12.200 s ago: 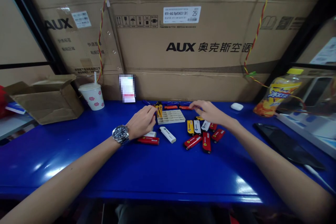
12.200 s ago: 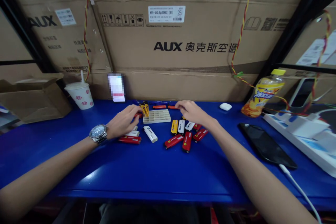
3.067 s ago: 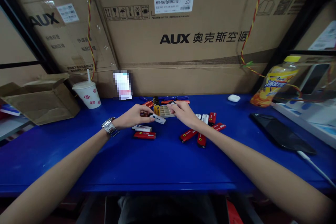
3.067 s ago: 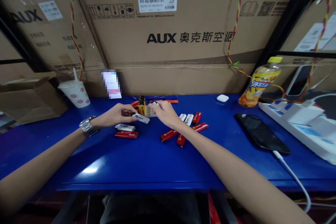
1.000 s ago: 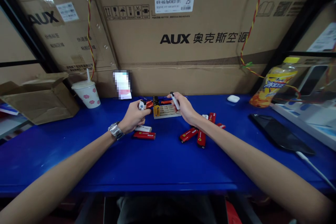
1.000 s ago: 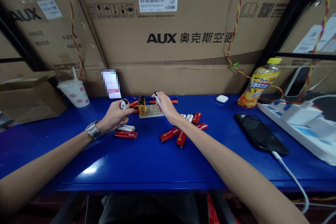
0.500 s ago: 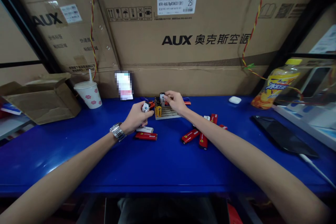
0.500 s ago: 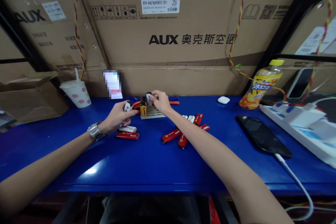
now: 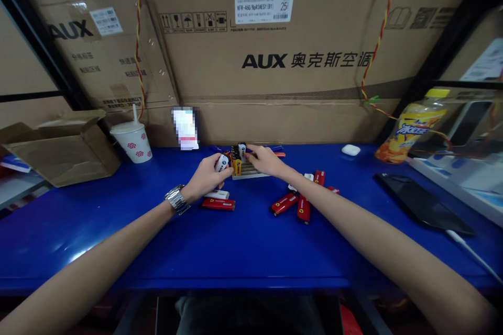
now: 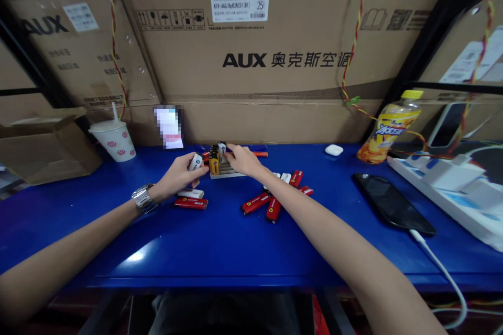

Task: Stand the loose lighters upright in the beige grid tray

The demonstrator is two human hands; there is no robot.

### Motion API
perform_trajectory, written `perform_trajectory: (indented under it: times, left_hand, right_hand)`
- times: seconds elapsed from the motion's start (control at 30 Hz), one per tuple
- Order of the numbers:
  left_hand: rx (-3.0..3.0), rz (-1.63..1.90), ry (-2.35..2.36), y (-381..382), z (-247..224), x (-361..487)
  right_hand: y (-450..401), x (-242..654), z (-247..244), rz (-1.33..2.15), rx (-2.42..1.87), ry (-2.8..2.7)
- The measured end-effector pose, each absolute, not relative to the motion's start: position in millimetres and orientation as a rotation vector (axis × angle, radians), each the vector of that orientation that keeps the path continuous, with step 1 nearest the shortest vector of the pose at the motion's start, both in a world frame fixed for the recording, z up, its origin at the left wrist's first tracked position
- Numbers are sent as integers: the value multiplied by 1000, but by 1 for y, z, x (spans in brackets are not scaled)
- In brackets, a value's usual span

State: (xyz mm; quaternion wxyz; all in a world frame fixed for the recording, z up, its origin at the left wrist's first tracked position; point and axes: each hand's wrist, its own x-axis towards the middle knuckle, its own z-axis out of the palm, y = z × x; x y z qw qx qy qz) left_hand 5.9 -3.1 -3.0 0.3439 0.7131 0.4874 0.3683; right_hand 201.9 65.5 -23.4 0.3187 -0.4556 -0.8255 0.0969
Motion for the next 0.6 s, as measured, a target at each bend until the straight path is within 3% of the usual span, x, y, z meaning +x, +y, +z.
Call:
perform_trajectory:
  times: [0.13,0.4,0.6]
  left_hand:
    - [1936,944,1278,-4,-2,7]
    - [2193,924,1270,-12,2,10]
    - [2294,950,1202,-6,6,-2]
  right_hand:
    - [45,199,-13,148,-1206,-1952]
    - [11,181,3,623,-699,-2102]
    - [28,189,1,645,-678,-1858]
